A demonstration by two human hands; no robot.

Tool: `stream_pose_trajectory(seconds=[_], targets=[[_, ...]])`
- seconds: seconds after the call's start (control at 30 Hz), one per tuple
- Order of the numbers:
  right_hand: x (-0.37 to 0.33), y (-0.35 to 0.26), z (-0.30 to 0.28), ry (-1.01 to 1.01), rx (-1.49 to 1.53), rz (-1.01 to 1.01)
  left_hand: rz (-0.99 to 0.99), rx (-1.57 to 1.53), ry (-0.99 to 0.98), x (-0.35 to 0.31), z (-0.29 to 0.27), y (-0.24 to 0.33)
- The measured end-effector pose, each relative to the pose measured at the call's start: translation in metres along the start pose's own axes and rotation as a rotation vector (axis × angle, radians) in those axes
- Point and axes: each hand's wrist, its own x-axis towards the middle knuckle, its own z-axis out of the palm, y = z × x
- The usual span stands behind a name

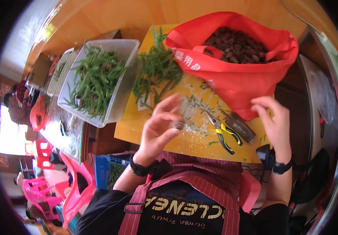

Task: Trimming and sorting green plant-like items using scissors and hands.

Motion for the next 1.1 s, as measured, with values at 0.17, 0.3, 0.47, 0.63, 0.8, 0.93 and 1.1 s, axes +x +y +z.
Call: stream_pose_trajectory(seconds=[0.17,0.3,0.47,0.63,0.8,0.93,1.1], targets=[[-0.011,-0.031,0.056,-0.490,0.531,-0.003,-0.079,-0.061,-0.103,0.000,0.016,-0.003],[-0.016,-0.025,0.093,-0.507,0.628,-0.083,-0.137,-0.112,-0.113,-0.003,0.019,-0.004],[-0.015,-0.036,0.106,-0.416,0.576,-0.018,-0.120,0.094,-0.012,-0.007,0.011,-0.001],[-0.011,-0.027,0.092,-0.469,0.520,0.084,-0.081,1.058,0.063,-0.009,-0.037,-0.009],[-0.018,-0.029,0.090,-0.394,0.641,0.131,-0.123,1.511,-0.060,-0.010,-0.045,-0.027],[-0.020,-0.025,0.088,-0.441,0.713,0.138,-0.038,1.470,-0.016,-0.008,-0.060,-0.038],[-0.019,-0.017,0.085,-0.403,0.785,0.171,-0.366,0.218,0.189,0.002,-0.054,-0.001]])
